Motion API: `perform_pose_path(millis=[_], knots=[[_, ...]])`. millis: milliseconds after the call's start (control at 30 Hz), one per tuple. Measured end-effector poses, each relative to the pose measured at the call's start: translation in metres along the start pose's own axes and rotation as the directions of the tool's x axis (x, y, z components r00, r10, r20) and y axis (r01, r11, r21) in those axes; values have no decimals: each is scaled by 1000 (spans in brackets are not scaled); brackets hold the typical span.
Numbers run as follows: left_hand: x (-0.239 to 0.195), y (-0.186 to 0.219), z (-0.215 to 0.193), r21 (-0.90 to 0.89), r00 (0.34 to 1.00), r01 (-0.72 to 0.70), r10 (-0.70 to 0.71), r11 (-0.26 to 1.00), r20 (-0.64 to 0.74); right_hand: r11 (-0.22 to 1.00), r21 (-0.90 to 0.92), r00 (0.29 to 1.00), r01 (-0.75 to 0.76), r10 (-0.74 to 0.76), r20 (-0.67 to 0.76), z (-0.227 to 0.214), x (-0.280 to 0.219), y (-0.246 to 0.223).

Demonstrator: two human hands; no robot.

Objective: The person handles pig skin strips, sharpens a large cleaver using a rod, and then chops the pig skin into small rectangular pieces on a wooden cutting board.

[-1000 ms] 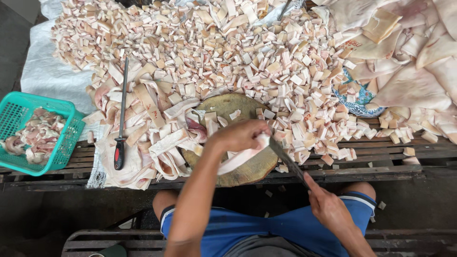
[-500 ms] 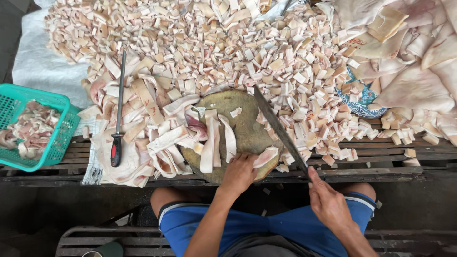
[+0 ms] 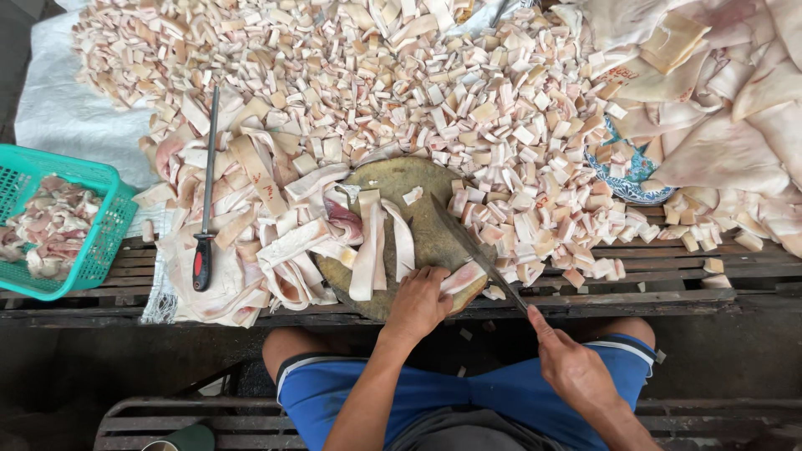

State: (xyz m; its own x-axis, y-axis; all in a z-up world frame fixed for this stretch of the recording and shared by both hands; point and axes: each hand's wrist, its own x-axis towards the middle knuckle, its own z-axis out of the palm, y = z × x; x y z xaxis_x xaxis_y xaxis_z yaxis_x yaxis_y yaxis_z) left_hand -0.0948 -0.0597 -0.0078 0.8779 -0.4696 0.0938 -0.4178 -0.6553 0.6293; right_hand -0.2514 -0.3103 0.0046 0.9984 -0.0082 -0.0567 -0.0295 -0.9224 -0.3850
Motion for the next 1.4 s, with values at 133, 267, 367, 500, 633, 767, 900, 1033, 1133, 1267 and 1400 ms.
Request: perform_pose_path(millis=[133, 267, 367, 500, 633, 767, 900, 1033, 1133, 1267, 1400], knots=[[6, -2, 4, -9, 1000, 10, -10, 1000, -14, 979, 202, 969, 15, 36, -244, -22, 2, 3], [-3, -3, 10, -52, 999, -27, 25, 998, -41, 956, 228, 842, 184, -33, -539, -32, -10, -4], [0, -4, 10, -22, 999, 47, -47, 999, 12, 905, 145, 751, 401, -233, -618, -22, 0, -12], [1, -2, 12, -56, 998, 68, -67, 996, 17, 993, -89, 977, -83, 99, 189, -7, 5, -24], [2, 1, 14, -74, 997, 79, -78, 994, 4, 975, 211, 978, 68, -23, -209, -25, -5, -18], [9, 1, 22, -74, 998, 44, -47, 996, -45, 947, 233, 857, 221, -74, -511, -31, -11, -13], [6, -3, 26, -74, 997, 44, -48, 996, -57, 930, 167, 819, 327, -191, -540, -9, 0, -21], [4, 1, 20, -63, 997, 61, -64, 996, -44, 999, 1, 989, -37, 37, 145, -11, 6, -25], [-10, 8, 7, -57, 997, 64, -66, 996, -33, 980, 194, 989, 55, -26, -149, -27, -9, -28], [-33, 10, -10, 67, 995, 66, -61, 996, -83, 926, 279, 890, 253, -110, -443, -31, -20, -27], [-51, 6, -12, 109, 975, 220, -222, 969, 3, 939, 211, 929, 272, -199, -311, -9, -8, -31]])
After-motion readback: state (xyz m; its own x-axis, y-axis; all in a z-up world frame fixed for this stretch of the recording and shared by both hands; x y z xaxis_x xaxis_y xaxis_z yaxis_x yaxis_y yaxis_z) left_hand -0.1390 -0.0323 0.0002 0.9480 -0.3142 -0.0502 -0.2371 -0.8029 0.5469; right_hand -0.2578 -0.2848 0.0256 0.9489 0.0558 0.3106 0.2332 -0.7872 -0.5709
